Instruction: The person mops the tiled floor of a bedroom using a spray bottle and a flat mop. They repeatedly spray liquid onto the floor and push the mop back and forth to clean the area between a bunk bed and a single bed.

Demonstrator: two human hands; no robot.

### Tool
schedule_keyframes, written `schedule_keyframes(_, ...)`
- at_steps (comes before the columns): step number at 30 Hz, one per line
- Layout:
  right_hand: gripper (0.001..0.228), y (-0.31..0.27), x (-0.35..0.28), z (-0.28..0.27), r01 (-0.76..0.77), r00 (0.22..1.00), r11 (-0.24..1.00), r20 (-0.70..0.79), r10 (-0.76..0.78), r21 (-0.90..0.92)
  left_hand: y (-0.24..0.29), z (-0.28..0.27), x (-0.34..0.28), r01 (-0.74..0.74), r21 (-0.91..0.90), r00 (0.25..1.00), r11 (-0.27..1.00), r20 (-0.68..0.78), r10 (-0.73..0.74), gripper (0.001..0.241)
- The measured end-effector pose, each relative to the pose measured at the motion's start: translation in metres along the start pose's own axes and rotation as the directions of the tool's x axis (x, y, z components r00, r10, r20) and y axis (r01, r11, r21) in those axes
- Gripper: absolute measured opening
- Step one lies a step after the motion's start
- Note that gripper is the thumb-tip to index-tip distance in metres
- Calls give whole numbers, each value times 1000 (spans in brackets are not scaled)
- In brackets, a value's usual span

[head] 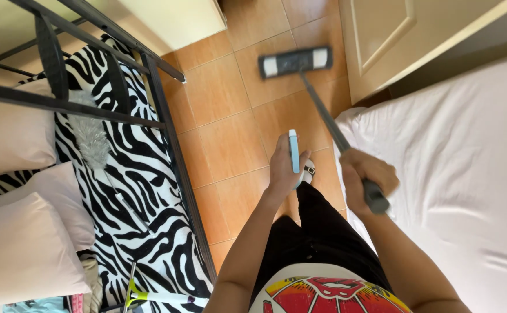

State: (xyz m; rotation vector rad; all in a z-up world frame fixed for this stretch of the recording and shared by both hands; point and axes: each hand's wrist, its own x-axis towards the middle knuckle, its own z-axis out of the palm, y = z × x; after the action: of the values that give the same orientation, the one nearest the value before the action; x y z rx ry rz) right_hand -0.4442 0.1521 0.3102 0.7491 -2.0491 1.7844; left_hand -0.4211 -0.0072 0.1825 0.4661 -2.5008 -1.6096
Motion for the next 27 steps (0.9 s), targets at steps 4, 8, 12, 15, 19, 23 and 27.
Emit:
schedule_keyframes(4, 29, -70, -45, -8, -23, 999, 984, 47, 15, 175, 1, -25, -50, 9, -10, 998, 1000, 56, -8, 49)
schedule_keyframes(8, 29, -83, -92, 3, 65, 994, 941, 56, -89, 333, -16, -41, -110, -12, -22, 1000, 1000, 11, 12, 43)
schedule_keyframes(12, 33, -51, -142, 18, 75, 994, 955, 60, -96, 287, -52, -49, -158, -75, 35, 996, 997, -44, 76, 42)
schedule_keyframes(15, 25, -24, -192, 32, 236, 968, 958, 48, -247, 165, -63, -55, -201, -35, 51, 998, 998, -46, 37, 41)
schedule_keyframes(19, 29, 6, -213, 50, 57, 993, 988, 94, -71, 143, -85, -52, -217, -83, 96, 987, 992, -130, 95, 30)
schedule_keyframes(23, 30, -9, -206, 40, -69, 982, 986, 183, 41, 149, -101, -52, -234, 88, -43, 986, 995, -138, -93, 26)
schedule_keyframes(27, 25, -54, -213, 9, -102, 986, 986, 147, 83, 128, -124, -37, -251, 269, -21, 963, 963, -23, -270, 28)
